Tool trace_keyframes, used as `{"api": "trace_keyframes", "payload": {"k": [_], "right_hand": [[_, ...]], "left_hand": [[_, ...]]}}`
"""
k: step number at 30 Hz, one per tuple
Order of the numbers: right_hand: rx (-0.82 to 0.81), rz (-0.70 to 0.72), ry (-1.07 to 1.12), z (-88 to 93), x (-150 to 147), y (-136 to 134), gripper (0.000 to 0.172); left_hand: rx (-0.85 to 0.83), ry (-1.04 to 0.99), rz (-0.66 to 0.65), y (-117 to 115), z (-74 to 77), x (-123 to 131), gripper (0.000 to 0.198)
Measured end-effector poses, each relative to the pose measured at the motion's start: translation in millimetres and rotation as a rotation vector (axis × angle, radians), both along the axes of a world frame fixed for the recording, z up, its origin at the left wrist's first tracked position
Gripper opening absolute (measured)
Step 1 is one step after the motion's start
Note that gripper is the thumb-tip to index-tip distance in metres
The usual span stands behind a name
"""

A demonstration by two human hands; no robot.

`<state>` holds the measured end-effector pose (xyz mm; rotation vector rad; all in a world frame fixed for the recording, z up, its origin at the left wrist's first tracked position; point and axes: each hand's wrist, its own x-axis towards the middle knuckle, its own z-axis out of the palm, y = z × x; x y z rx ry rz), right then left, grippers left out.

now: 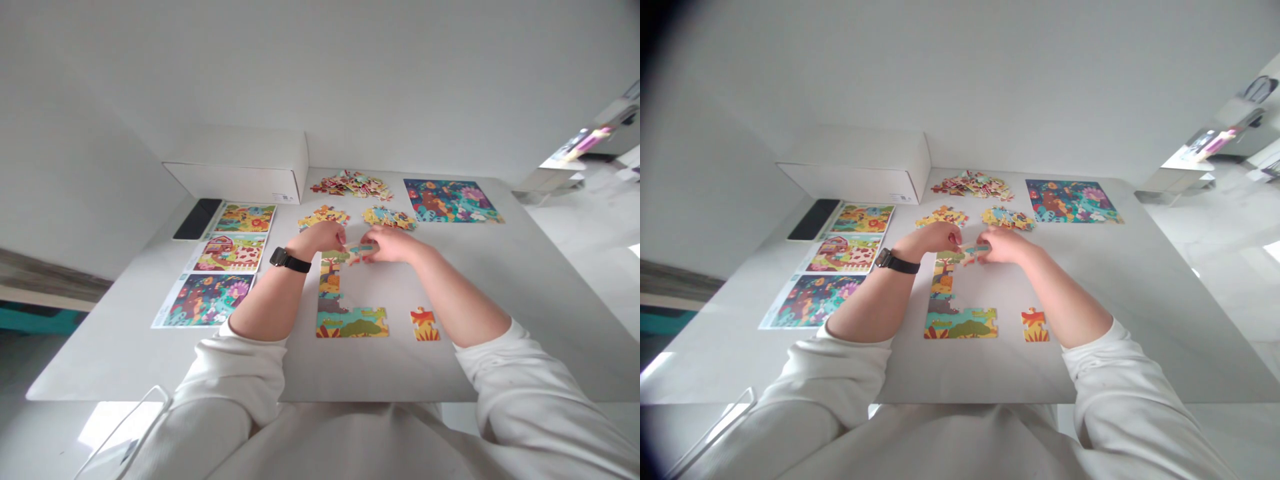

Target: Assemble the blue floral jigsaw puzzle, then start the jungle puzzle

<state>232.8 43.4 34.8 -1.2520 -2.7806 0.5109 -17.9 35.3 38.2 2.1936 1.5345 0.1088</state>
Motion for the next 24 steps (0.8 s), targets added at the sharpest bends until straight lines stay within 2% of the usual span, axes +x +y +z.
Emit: {"api": "trace_keyframes", "payload": {"k": [2, 8, 15, 24], "right_hand": [[-0.002, 0.006, -0.068, 6.0, -2, -5, 0.051], [-0.011, 0.019, -0.171, 19.4, -6, -15, 0.052], [-0.010, 0.044, -0.151, 15.0, -5, -15, 0.054], [-0.005, 0.025, -0.099, 15.3, -6, -17, 0.048]], "left_hand": [[-0.002, 0.020, -0.008, 0, 0.3, 0, 0.021], [-0.026, 0.079, -0.030, -2, 5.0, 2, 0.023], [-0.021, 0.060, -0.017, -5, 7.3, 3, 0.018], [-0.020, 0.055, -0.013, -4, 7.3, 3, 0.017]]}}
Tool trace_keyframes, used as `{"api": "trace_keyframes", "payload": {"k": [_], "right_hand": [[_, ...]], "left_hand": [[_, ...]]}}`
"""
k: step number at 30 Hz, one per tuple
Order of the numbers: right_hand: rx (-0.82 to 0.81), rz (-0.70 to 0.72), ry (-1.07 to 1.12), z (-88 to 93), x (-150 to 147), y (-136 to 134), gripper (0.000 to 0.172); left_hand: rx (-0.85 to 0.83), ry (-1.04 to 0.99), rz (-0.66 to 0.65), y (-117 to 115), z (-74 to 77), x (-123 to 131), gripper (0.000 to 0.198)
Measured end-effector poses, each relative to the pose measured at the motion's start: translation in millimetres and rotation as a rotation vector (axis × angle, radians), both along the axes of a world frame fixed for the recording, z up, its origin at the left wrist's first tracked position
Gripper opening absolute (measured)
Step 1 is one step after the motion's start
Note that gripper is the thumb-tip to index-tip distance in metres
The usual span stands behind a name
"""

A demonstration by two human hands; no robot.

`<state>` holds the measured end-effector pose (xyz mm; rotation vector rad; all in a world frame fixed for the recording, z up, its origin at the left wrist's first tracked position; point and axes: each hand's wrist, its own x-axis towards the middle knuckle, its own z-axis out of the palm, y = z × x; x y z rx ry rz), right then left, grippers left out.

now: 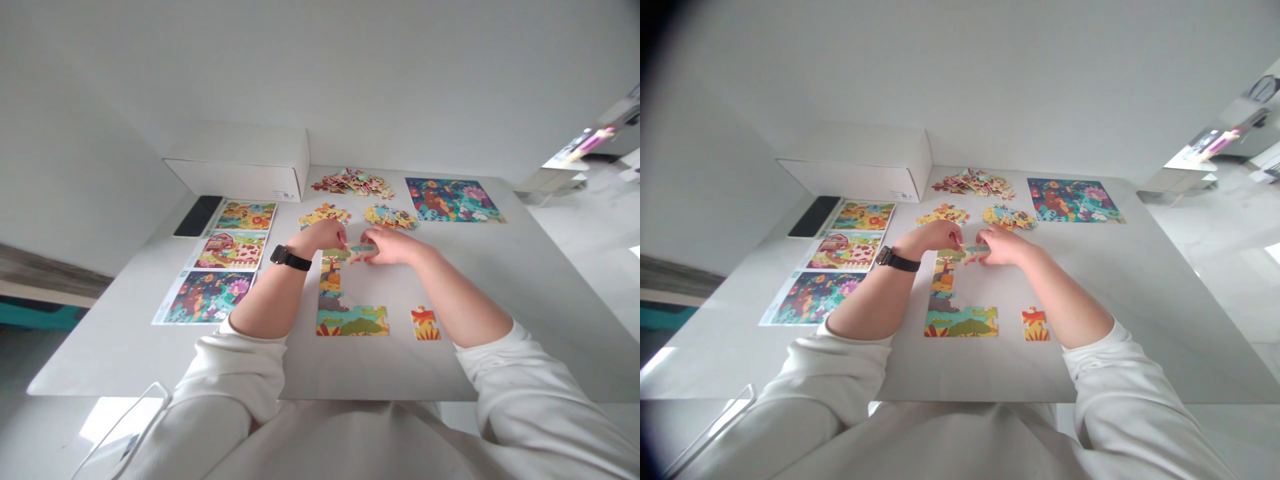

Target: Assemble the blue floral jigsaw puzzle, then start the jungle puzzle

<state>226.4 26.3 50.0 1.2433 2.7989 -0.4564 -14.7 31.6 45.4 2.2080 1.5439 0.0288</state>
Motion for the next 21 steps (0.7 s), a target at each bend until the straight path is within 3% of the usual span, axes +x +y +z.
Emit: {"api": "trace_keyframes", "payload": {"k": [10, 21], "right_hand": [[0.030, 0.046, 0.037, -12.5, 6, 10, 0.044], [0.032, 0.065, 0.063, -10.0, 0, 6, 0.040]], "left_hand": [[0.003, 0.014, -0.024, 1, -1.7, 0, 0.019], [0.011, 0.031, -0.049, 5, -4.7, -1, 0.020]]}}
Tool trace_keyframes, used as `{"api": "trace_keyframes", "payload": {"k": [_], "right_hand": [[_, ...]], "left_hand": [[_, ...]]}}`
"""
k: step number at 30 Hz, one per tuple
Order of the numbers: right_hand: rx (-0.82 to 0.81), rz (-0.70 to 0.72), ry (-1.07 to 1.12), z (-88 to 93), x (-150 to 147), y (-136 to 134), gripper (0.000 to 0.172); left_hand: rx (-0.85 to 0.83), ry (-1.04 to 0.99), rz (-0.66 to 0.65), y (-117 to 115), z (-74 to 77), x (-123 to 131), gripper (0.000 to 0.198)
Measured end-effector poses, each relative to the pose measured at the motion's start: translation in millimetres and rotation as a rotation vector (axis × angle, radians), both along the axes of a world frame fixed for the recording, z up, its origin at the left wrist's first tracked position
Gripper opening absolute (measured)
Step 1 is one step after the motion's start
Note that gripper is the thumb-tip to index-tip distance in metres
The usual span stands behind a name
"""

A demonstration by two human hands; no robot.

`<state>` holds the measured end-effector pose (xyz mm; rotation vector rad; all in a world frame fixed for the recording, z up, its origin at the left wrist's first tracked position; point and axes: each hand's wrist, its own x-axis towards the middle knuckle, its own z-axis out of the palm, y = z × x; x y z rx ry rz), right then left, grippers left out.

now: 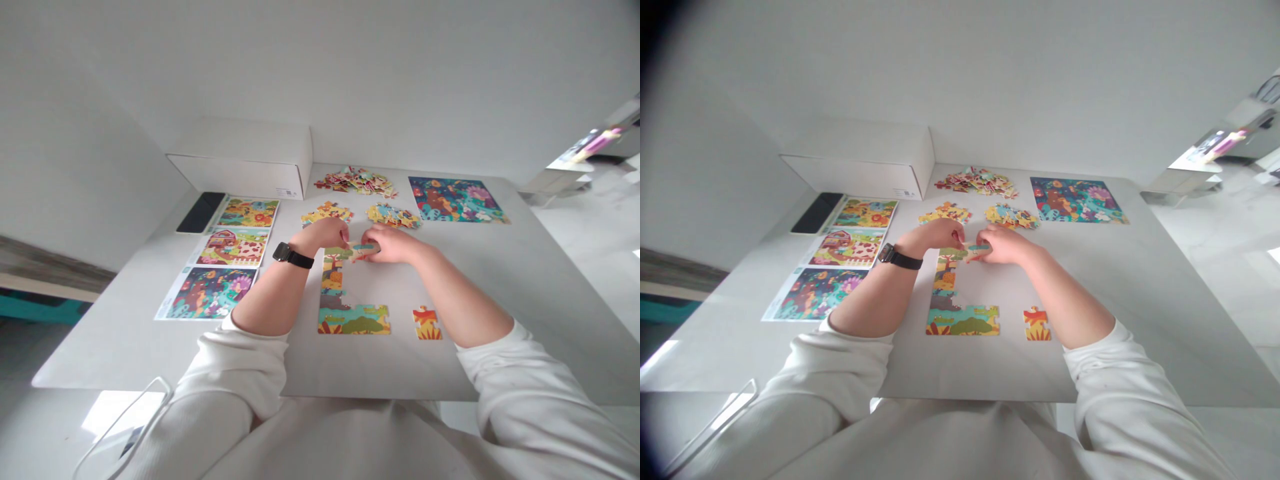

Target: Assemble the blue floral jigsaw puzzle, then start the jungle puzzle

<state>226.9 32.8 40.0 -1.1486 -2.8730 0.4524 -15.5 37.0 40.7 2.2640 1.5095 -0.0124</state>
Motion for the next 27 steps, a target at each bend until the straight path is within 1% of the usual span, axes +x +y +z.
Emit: {"api": "trace_keyframes", "payload": {"k": [9, 14, 18, 22, 25, 27], "right_hand": [[-0.023, -0.031, -0.035, 4.0, -2, -3, 0.039], [-0.007, -0.054, -0.065, 8.3, -5, -7, 0.037], [-0.005, -0.048, -0.070, 8.9, -7, -9, 0.037], [-0.013, -0.053, -0.073, 10.4, -8, -8, 0.039], [-0.039, -0.067, -0.041, 17.6, 0, -1, 0.040], [-0.040, -0.111, -0.010, 25.6, 10, 7, 0.037]], "left_hand": [[-0.008, -0.020, 0.009, 3, -5.0, -1, 0.019], [-0.001, -0.026, 0.006, 1, -4.2, -1, 0.019], [-0.011, -0.023, 0.020, -2, 0.4, 0, 0.019], [-0.013, 0.036, 0.031, -8, 8.6, 7, 0.022], [0.036, 0.083, 0.105, -14, 15.1, 17, 0.026], [0.084, 0.067, 0.156, -19, 17.6, 25, 0.031]]}}
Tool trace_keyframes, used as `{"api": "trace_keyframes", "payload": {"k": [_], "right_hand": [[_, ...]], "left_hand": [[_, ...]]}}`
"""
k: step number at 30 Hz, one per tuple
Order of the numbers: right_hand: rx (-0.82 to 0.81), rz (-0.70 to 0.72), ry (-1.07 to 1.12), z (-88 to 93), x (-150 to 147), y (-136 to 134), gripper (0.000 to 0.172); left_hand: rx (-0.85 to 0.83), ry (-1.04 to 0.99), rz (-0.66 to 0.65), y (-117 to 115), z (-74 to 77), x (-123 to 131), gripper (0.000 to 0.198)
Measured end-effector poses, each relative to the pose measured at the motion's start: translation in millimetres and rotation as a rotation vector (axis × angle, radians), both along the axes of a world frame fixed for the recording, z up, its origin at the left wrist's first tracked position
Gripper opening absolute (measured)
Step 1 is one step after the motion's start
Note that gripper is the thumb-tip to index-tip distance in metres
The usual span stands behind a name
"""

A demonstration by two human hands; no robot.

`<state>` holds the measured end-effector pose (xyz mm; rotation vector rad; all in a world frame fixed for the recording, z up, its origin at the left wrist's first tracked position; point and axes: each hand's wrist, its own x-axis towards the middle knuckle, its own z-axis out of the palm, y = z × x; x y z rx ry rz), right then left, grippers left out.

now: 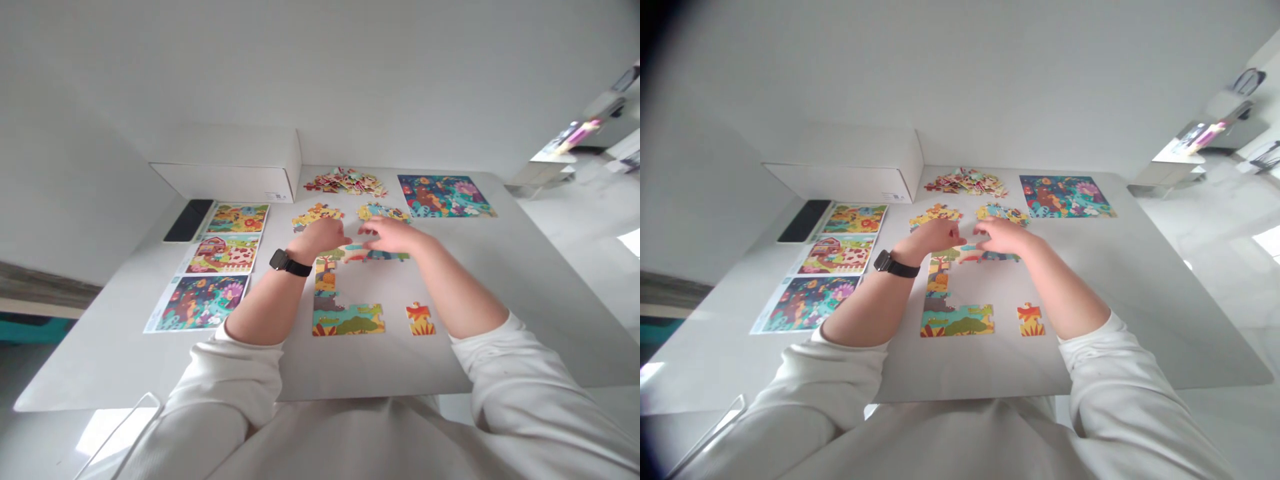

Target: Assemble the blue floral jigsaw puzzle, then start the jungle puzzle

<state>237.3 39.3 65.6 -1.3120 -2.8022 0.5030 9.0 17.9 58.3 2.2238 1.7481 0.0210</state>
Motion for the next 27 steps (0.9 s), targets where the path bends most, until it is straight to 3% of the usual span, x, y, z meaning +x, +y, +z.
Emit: {"api": "trace_keyframes", "payload": {"k": [3, 7, 13, 20, 27], "right_hand": [[-0.028, -0.119, -0.026, 12.7, 19, 10, 0.032], [-0.101, -0.240, -0.207, 21.5, 36, 14, 0.027], [-0.191, -0.203, -0.417, 14.0, 37, 18, 0.025], [-0.214, -0.196, -0.395, 8.6, 42, 23, 0.020], [-0.203, -0.235, -0.418, 9.5, 46, 24, 0.025]], "left_hand": [[0.028, -0.029, 0.010, -6, -2.2, 11, 0.036], [0.001, -0.039, 0.015, -6, -16.2, 17, 0.042], [0.014, -0.082, 0.006, -1, -28.5, 15, 0.037], [-0.048, -0.173, -0.016, 2, -21.9, 10, 0.022], [-0.068, -0.257, -0.032, 8, -30.2, 2, 0.020]]}}
